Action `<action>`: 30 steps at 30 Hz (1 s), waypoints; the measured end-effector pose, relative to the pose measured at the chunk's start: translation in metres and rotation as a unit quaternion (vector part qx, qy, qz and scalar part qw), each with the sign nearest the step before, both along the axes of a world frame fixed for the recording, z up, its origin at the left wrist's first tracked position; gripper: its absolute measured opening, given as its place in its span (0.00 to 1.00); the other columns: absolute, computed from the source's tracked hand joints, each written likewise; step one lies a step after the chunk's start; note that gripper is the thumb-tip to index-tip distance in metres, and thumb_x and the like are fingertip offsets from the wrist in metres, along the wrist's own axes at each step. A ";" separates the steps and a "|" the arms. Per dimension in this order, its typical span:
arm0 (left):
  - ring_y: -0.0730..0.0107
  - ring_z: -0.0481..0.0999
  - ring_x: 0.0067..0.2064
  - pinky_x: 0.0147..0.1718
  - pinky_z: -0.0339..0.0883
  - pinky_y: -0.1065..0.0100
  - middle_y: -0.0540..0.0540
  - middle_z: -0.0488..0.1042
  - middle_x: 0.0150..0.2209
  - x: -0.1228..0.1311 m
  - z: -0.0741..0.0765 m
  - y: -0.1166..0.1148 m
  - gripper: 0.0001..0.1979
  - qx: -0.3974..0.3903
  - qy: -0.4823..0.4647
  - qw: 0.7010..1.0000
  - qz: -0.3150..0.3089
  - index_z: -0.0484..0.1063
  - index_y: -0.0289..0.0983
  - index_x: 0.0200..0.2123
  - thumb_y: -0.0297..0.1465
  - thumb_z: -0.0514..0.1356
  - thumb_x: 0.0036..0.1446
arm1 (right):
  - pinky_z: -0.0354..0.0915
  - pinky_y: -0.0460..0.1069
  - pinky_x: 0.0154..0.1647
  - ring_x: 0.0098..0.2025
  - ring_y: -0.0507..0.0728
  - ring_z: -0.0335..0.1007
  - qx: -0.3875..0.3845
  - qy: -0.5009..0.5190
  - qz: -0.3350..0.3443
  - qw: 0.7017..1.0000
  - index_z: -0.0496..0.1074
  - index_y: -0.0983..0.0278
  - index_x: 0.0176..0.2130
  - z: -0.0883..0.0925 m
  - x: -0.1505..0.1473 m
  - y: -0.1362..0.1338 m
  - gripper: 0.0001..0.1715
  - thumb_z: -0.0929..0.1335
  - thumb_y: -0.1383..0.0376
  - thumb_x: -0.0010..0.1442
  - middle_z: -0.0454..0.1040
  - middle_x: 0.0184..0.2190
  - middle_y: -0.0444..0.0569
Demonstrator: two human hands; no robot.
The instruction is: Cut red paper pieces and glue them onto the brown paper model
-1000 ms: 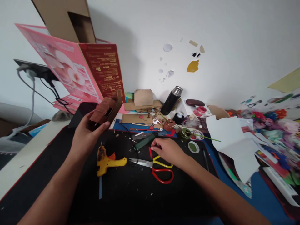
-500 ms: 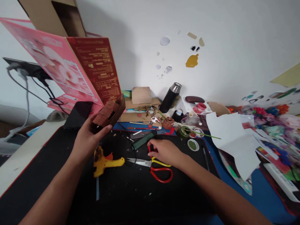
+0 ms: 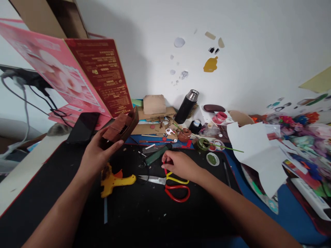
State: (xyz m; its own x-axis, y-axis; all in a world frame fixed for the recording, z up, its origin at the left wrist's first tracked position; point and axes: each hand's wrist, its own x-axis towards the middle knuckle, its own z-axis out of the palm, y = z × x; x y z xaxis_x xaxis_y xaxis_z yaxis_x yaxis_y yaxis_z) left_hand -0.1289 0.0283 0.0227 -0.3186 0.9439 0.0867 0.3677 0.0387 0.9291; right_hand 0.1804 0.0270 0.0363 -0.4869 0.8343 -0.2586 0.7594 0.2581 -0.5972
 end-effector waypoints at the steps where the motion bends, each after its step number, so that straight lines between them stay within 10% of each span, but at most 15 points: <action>1: 0.43 0.81 0.56 0.59 0.73 0.44 0.38 0.82 0.55 0.000 -0.001 0.000 0.42 -0.002 0.001 1.000 -0.002 0.72 0.38 0.61 0.53 0.73 0.47 | 0.60 0.47 0.36 0.34 0.52 0.72 -0.019 0.027 -0.013 0.999 0.76 0.63 0.40 0.001 0.000 0.000 0.06 0.76 0.70 0.64 0.79 0.33 0.42; 9: 0.44 0.81 0.56 0.59 0.72 0.47 0.38 0.82 0.56 0.002 -0.002 -0.001 0.43 -0.021 0.016 1.000 -0.013 0.71 0.37 0.64 0.52 0.72 0.48 | 0.64 0.45 0.29 0.28 0.51 0.70 -0.194 0.174 -0.061 0.963 0.75 0.64 0.38 -0.008 0.001 0.000 0.06 0.74 0.65 0.64 0.77 0.29 0.41; 17: 0.44 0.81 0.57 0.60 0.72 0.46 0.39 0.82 0.57 0.006 -0.001 -0.001 0.42 -0.014 -0.007 1.000 -0.026 0.72 0.40 0.62 0.51 0.73 0.47 | 0.59 0.47 0.35 0.34 0.53 0.74 -0.005 -0.020 -0.004 1.000 0.79 0.62 0.47 0.001 0.007 0.000 0.08 0.75 0.65 0.67 0.81 0.35 0.45; 30: 0.42 0.80 0.59 0.62 0.70 0.46 0.36 0.80 0.59 0.005 -0.006 0.000 0.44 -0.025 0.016 0.999 -0.036 0.71 0.37 0.64 0.51 0.73 0.47 | 0.60 0.49 0.38 0.41 0.59 0.79 0.039 -0.099 0.076 0.991 0.77 0.60 0.55 0.000 0.004 -0.007 0.17 0.76 0.61 0.68 0.83 0.40 0.48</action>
State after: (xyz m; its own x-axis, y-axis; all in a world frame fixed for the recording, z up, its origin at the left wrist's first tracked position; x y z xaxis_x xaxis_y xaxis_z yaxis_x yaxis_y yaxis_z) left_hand -0.1244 0.0280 0.0169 -0.2481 0.9675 0.0483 0.4004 0.0570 0.9146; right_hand 0.1846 0.0199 0.0358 -0.5553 0.7759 -0.2995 0.8083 0.4187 -0.4140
